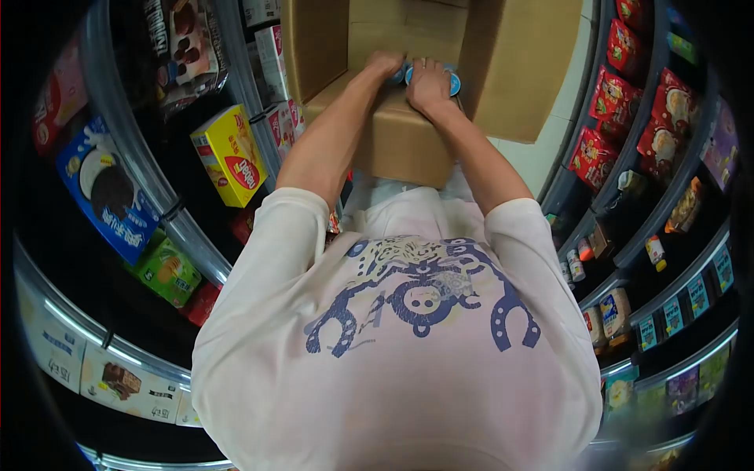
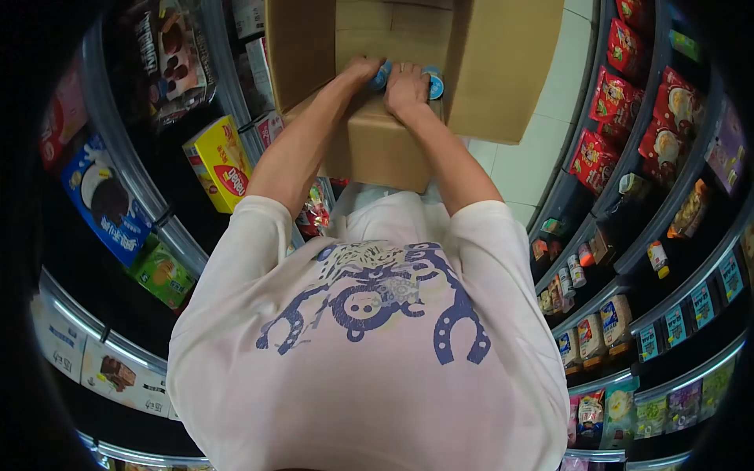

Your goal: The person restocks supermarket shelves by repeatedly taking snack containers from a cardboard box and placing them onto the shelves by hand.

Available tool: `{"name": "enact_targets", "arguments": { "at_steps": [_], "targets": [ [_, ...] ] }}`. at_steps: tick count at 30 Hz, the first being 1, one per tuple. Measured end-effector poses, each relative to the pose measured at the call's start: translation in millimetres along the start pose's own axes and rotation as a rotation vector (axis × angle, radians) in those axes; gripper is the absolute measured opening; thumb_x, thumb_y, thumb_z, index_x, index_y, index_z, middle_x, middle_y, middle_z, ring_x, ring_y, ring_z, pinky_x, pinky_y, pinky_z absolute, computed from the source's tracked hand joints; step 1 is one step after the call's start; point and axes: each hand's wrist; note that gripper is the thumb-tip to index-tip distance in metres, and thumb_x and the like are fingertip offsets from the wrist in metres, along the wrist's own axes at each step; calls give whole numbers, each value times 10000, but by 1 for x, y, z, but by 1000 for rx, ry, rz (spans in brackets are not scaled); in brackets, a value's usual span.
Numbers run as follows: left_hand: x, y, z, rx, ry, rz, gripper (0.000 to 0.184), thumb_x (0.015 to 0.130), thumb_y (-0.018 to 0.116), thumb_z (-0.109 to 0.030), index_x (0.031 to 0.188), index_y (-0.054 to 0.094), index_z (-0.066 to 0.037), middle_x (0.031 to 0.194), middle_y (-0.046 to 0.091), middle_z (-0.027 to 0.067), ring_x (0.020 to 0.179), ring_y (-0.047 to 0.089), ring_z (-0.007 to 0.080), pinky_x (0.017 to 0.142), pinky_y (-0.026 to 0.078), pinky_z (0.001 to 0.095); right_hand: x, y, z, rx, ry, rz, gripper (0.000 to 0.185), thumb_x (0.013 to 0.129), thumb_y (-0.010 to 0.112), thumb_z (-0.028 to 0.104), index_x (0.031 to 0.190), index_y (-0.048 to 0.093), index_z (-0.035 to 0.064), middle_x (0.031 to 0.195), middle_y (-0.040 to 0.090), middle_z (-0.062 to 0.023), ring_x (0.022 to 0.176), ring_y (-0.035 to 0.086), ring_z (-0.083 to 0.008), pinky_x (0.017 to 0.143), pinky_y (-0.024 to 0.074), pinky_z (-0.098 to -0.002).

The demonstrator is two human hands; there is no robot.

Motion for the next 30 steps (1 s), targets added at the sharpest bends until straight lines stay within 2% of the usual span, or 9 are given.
{"name": "enact_targets", "arguments": {
  "at_steps": [4,7,10,13,16,22,25,28,30],
  "targets": [
    [19,8,13,0,-80,52,619,753,580,-434,1174,611,19,1229,571,251,1176,532,386,987,433,397,21,29,4,-130,83,148,578,859,521,234,1382,362,44,1367,431,-175,1262,406,-361,994,291,-599],
    [38,21,29,-31,-139,32,637,708,636,-416,1170,616,21,1230,575,245,1174,540,374,981,436,392,36,17,8,-128,55,335,545,907,442,246,1401,342,38,1399,409,-172,1280,395,-354,993,283,-597],
    [44,25,31,-52,-149,48,657,702,649,-422,1186,607,19,1237,572,242,1181,540,363,982,434,390,38,9,12,-171,51,364,502,923,407,232,1386,370,41,1387,423,-180,1280,396,-356,986,289,-588],
    [42,24,23,-24,-147,40,675,709,649,-435,1207,591,17,1239,572,239,1180,541,360,981,435,392,42,26,7,-150,39,261,467,855,490,227,1275,456,25,1290,478,-225,1206,457,-385,957,335,-566],
    [41,25,20,25,-133,11,679,716,650,-440,1217,579,14,1234,578,234,1173,548,356,976,440,394,48,45,4,-203,36,152,460,848,498,237,1260,467,35,1244,520,-215,1168,495,-379,963,321,-577],
    [47,28,29,80,-93,33,654,719,662,-428,1209,581,-2,1228,581,230,1162,556,346,966,450,395,46,43,-6,-163,45,133,552,773,625,346,1236,502,70,1159,581,-205,1108,548,-374,1022,260,-596],
    [49,28,29,75,-82,36,645,713,672,-425,1205,587,-16,1220,587,225,1158,559,344,962,454,392,48,25,-1,-134,76,233,466,826,559,276,1249,508,87,1225,553,-204,1203,486,-372,1078,179,-618],
    [44,22,27,77,-93,8,634,705,681,-428,1192,598,-30,1205,601,214,1145,569,341,954,461,389,50,25,-1,-142,35,146,581,711,675,346,1209,528,85,1181,576,-201,1139,530,-363,1034,246,-610],
    [37,18,24,72,-116,-19,627,699,688,-431,1185,605,-44,1200,606,206,1139,574,337,948,466,391,44,16,-1,-114,12,111,585,693,686,327,1201,533,81,1185,575,-191,1150,521,-358,1028,261,-609]
  ]
}}
Point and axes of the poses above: each hand's wrist, its own x-axis towards the middle knuckle, its own y-axis out of the palm, z = x × y
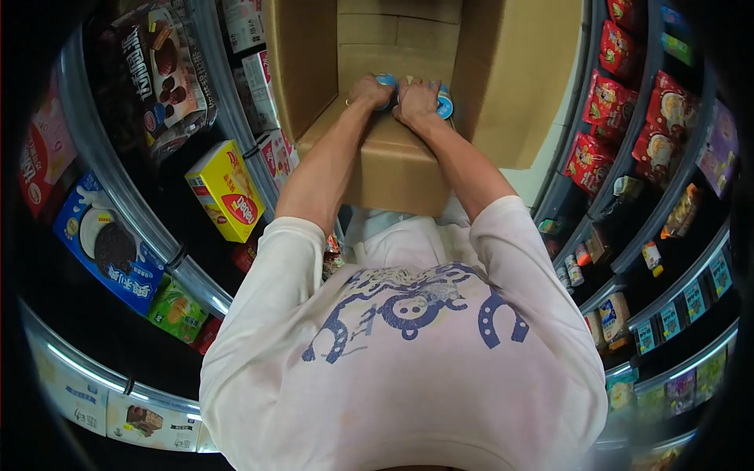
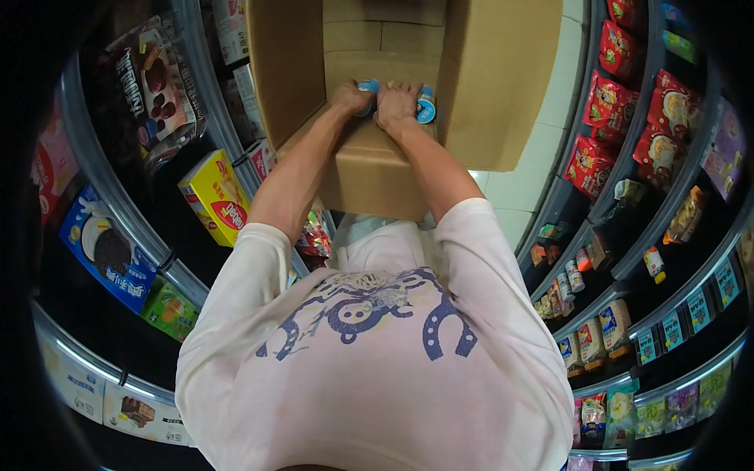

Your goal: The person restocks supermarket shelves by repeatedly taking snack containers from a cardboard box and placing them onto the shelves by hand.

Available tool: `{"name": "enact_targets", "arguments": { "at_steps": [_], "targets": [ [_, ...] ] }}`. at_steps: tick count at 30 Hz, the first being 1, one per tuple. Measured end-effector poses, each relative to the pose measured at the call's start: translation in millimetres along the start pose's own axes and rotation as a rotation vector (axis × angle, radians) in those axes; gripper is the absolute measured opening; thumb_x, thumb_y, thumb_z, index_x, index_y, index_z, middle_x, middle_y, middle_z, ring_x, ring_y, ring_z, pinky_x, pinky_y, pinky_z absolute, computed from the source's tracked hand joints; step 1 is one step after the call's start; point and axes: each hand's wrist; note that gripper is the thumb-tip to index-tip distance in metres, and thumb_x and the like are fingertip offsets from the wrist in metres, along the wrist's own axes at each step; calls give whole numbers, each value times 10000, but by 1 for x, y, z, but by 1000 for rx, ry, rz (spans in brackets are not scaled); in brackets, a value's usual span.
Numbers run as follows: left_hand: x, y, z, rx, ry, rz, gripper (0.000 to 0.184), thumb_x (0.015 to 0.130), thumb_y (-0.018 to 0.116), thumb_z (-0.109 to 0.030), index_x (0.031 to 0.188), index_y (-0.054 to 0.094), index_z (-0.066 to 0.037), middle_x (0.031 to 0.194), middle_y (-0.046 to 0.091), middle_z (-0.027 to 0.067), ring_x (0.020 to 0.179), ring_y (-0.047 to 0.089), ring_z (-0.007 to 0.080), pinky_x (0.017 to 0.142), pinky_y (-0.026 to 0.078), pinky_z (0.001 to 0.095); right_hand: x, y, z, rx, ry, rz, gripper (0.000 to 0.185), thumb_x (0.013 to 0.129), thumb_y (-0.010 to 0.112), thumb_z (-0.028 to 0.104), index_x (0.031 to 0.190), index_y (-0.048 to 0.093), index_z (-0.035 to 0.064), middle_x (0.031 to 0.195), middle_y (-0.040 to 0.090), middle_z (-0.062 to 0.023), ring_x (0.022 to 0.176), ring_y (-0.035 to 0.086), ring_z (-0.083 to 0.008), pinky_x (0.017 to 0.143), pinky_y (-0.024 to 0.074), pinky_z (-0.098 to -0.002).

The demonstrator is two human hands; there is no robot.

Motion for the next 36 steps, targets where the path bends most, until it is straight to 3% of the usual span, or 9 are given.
{"name": "enact_targets", "arguments": {
  "at_steps": [5,10,13,20,24,26,30,32,36],
  "targets": [
    [-16,-30,0,-2,23,-76,627,691,704,-448,1191,606,-83,1222,596,191,1146,567,333,948,466,404,-20,-25,1,128,-2,-117,589,651,703,245,1185,532,66,1181,572,-194,1158,505,-363,994,341,-569],
    [-52,-52,7,-119,321,-375,619,677,712,-360,1201,583,-58,1182,566,181,1103,553,353,948,448,417,-70,-61,-7,499,-34,-327,602,632,710,175,1177,505,20,1180,555,-225,1133,509,-387,959,434,-450],
    [-88,-63,6,-275,556,-587,623,654,706,-262,1215,556,-39,1159,522,175,1082,532,346,945,438,417,-96,-77,-12,775,-21,-551,630,611,693,154,1177,482,-27,1155,543,-244,1104,517,-398,961,435,-412],
    [-180,-82,14,-510,838,-876,629,619,668,-113,1221,517,-13,1123,488,168,1032,532,333,905,452,394,-143,-103,-27,878,-37,-631,656,632,720,240,1177,481,-36,1126,573,-228,1067,564,-361,929,457,-406],
    [-242,-82,17,-619,853,-1040,619,616,650,-60,1217,515,-10,1135,498,172,1043,540,332,902,456,387,-166,-118,-40,834,-121,-542,627,641,746,217,1169,507,-21,1094,607,-183,1020,601,-299,914,468,-367],
    [-265,-74,23,-640,827,-1122,604,644,648,-48,1228,498,-7,1175,510,171,1077,539,299,939,438,377,-173,-121,-49,896,-225,-544,618,647,729,252,1157,512,-21,1080,613,-196,1009,607,-317,897,478,-380],
    [-306,-43,29,-1196,838,-1044,627,719,644,-31,1293,395,5,1241,506,162,1123,511,234,1005,398,364,-187,-129,-71,1087,-374,-504,583,681,710,217,1172,508,-23,1071,624,-164,975,624,-250,886,488,-344],
    [-330,-34,33,-1313,877,-1099,608,728,641,-24,1284,398,6,1245,502,177,1140,502,242,1008,395,367,-200,-139,-80,1187,-449,-442,523,727,686,145,1187,504,-25,1076,626,-116,949,618,-180,875,488,-303],
    [-384,-20,37,-1659,900,-1069,591,754,652,-31,1279,380,-21,1278,485,214,1173,488,258,1003,416,376,-227,-161,-90,1492,-632,-201,509,737,671,114,1197,512,-34,1068,625,-100,942,609,-163,876,480,-290]
  ]
}}
Point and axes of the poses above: each hand's wrist, its own x-axis towards the middle knuckle, its own y-axis out of the palm, z = x × y
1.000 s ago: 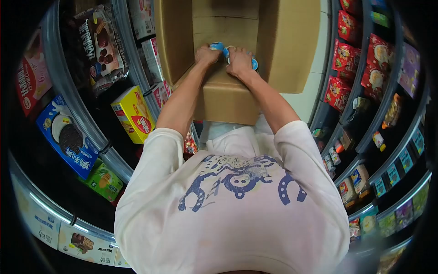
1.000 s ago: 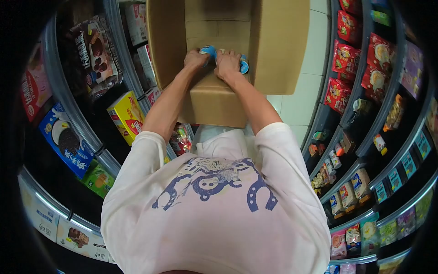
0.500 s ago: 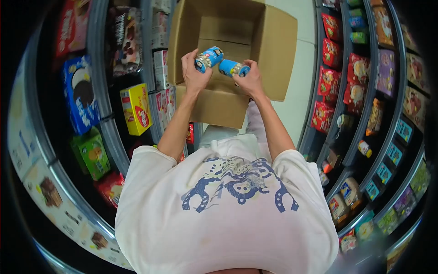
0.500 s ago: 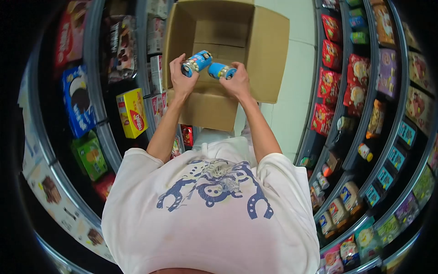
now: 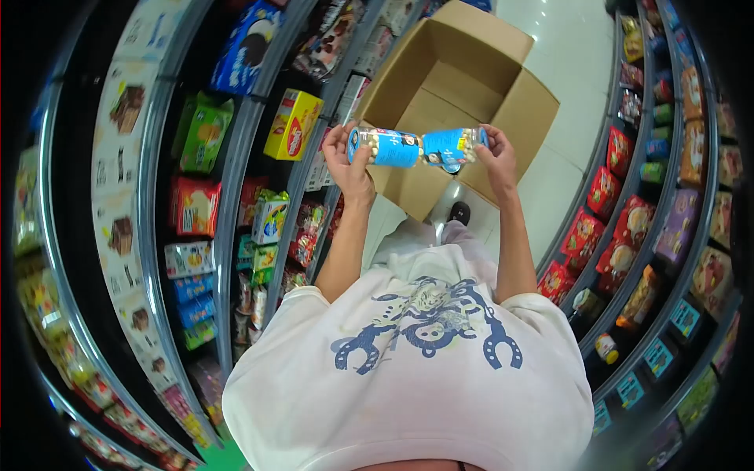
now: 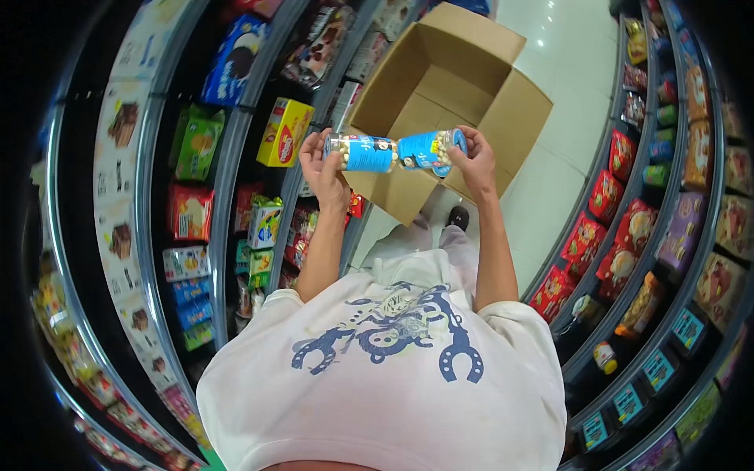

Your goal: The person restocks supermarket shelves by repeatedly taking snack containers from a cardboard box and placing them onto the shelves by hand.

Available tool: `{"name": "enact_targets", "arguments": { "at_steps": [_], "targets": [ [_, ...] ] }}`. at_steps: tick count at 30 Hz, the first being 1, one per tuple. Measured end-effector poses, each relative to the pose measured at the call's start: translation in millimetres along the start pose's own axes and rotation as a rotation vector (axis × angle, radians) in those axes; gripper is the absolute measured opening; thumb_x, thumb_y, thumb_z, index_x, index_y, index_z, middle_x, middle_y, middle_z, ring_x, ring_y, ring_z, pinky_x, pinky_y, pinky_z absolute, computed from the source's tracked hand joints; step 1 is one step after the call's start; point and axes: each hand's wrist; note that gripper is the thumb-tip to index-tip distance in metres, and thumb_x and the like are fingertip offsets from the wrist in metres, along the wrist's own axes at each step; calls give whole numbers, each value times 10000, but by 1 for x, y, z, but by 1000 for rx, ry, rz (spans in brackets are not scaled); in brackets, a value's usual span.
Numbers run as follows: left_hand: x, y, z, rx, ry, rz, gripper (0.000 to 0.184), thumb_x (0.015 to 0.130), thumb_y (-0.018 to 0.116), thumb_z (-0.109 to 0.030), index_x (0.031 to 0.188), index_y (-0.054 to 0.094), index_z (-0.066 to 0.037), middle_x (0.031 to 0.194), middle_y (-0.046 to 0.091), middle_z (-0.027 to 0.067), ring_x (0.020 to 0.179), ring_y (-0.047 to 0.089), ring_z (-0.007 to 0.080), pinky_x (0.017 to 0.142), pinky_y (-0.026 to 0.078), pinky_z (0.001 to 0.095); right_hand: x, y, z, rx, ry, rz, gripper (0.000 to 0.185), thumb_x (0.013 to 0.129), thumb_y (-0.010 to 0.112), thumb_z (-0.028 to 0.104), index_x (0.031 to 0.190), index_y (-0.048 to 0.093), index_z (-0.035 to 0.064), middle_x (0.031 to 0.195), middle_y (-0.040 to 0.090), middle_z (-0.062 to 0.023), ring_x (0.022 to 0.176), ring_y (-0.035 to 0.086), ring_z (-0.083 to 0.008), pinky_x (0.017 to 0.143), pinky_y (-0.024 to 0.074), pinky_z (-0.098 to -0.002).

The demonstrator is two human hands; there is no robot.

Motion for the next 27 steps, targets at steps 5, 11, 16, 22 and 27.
{"name": "enact_targets", "arguments": {
  "at_steps": [5,11,16,22,27],
  "targets": [
    [-33,-15,-53,-315,-57,-65,611,753,707,-125,1257,371,-42,1304,470,227,1139,519,252,970,440,352,-3,20,42,15,-80,259,584,789,617,295,1251,495,-42,1115,617,-149,1010,620,-219,915,470,-296],
    [-108,-54,-76,-316,-20,-218,542,789,661,-192,1238,388,-59,1281,513,208,1080,567,261,929,481,371,-55,80,49,363,240,509,743,838,528,612,1250,495,-6,1088,625,-177,869,657,-290,733,563,-408],
    [-206,-104,-71,-168,-68,-343,493,790,653,-113,1217,421,-39,1209,565,156,1068,561,209,885,481,325,-124,105,-1,349,658,502,758,875,416,661,1278,480,22,1103,618,-170,934,634,-298,813,540,-429],
    [-345,-172,-59,248,-179,-466,380,755,723,-76,1096,555,-67,1053,622,42,972,596,142,822,492,295,-199,79,-107,-368,493,695,500,913,586,400,1254,490,47,1037,603,-64,914,598,-178,802,513,-337],
    [-458,-215,-62,761,-282,-593,481,670,767,-293,1070,596,-88,1009,641,127,975,622,271,841,498,355,-295,99,-136,-714,473,842,546,795,751,215,1206,489,-32,951,626,-77,802,602,-164,723,512,-319]
  ]
}}
Point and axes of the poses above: each hand's wrist, its own x-axis towards the middle knuckle, its own y-axis out of the palm, z = x × y
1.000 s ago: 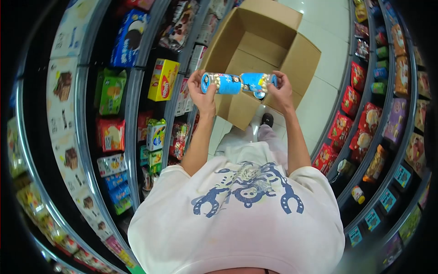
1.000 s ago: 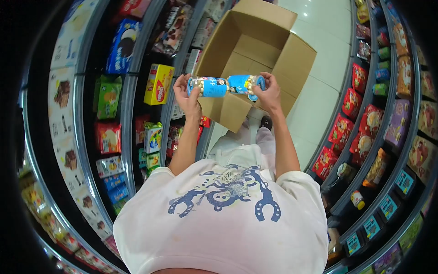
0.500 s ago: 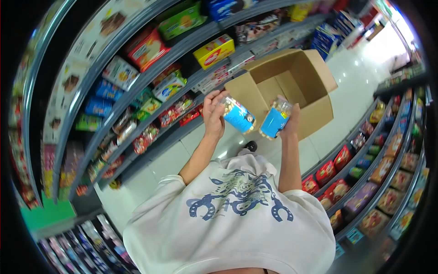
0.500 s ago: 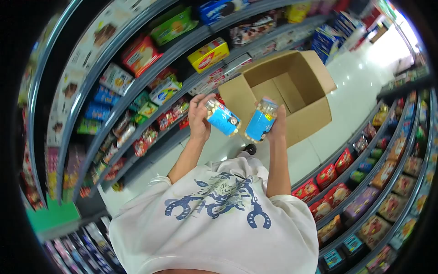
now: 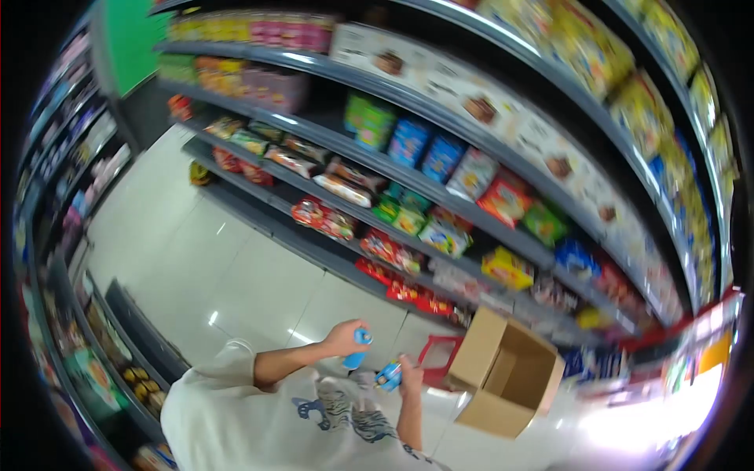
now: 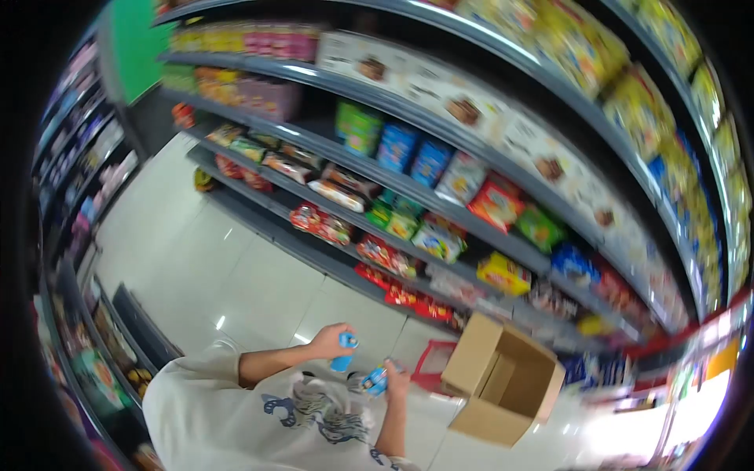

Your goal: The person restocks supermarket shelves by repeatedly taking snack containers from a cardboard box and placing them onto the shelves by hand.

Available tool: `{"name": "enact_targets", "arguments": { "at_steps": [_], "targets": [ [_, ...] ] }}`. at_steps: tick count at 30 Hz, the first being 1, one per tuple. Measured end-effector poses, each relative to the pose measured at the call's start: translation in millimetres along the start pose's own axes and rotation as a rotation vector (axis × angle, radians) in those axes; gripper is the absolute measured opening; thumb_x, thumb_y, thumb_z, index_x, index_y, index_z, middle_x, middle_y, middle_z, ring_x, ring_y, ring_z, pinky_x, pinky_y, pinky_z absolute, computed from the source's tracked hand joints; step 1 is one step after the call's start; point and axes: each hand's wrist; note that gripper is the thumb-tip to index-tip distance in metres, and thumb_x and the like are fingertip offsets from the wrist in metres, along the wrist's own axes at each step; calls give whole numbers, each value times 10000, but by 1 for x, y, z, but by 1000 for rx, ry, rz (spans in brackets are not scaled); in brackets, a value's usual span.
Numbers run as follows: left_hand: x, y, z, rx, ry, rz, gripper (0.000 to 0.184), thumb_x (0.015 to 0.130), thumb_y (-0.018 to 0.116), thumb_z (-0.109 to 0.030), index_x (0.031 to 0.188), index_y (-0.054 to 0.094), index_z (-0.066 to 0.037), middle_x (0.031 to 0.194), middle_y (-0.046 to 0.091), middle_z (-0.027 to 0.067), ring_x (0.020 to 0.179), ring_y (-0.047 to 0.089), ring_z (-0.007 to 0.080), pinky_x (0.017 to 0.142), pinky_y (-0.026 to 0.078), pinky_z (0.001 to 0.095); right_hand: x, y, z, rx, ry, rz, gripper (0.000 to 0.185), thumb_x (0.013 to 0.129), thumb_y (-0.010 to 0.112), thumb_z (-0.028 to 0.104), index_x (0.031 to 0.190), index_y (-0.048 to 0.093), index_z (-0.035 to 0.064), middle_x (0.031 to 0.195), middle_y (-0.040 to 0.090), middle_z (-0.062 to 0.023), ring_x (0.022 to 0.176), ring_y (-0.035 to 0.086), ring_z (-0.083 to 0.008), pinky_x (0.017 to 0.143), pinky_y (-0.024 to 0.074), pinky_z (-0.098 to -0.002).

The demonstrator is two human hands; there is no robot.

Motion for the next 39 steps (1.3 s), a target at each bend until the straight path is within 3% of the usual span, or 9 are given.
{"name": "enact_targets", "arguments": {
  "at_steps": [3,9,12,16,19,24,32,33,39],
  "targets": [
    [-45,-38,56,155,90,-205,489,648,749,-300,1064,609,-84,990,648,141,951,618,332,841,498,396,-9,60,-10,62,-3,162,566,754,790,198,1166,496,-55,957,639,-115,816,621,-166,728,520,-304],
    [-126,-115,104,-45,-447,-582,498,592,760,-291,1025,644,-72,1023,653,150,960,628,315,852,507,387,-17,172,15,-497,-196,430,640,697,828,203,1155,489,-88,901,657,-118,787,635,-149,716,528,-286],
    [-156,-134,137,-164,-584,-715,514,580,761,-296,1028,647,-71,1038,652,159,974,628,316,857,510,378,-2,212,4,-746,-308,518,673,670,836,256,1150,516,-91,886,670,-126,756,650,-158,696,535,-299],
    [-194,-155,164,-49,-676,-862,512,577,760,-289,1027,647,-71,1031,651,155,969,626,319,859,505,393,6,264,18,-1055,-561,572,693,609,846,370,1089,598,-65,906,691,-150,791,678,-196,730,537,-322],
    [-224,-166,185,4,-787,-961,510,577,761,-288,1023,647,-69,1016,647,154,963,622,322,860,500,407,43,309,19,-1087,-575,675,700,557,843,443,1044,647,-20,931,695,-164,880,680,-218,801,523,-329],
    [-251,-183,219,1,-959,-1099,510,581,770,-286,1024,639,-69,999,640,159,959,616,324,863,495,409,78,402,38,-1143,-612,667,684,541,836,453,1036,659,15,940,697,-153,891,679,-231,831,513,-340],
    [-204,-261,226,113,-885,-1110,513,609,780,-286,1047,625,-69,1003,642,151,955,619,320,851,498,394,29,536,112,-1000,-429,851,641,565,827,411,1026,654,1,924,700,-139,878,681,-217,808,521,-328],
    [-196,-275,227,106,-864,-1125,515,614,780,-286,1054,625,-69,1007,643,151,956,619,320,851,498,393,62,552,72,-967,-558,834,643,565,826,414,1027,654,1,919,700,-139,872,682,-228,811,520,-335],
    [-213,-326,250,37,-935,-1346,558,598,809,-287,1072,632,-51,1037,646,159,981,620,315,857,497,384,75,620,45,-1093,-718,1022,646,556,812,461,988,666,2,969,674,-194,922,655,-314,830,513,-389]
  ]
}}
Point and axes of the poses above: each hand's wrist, its own x-axis towards the middle knuckle, its own y-axis out of the palm, z = x × y
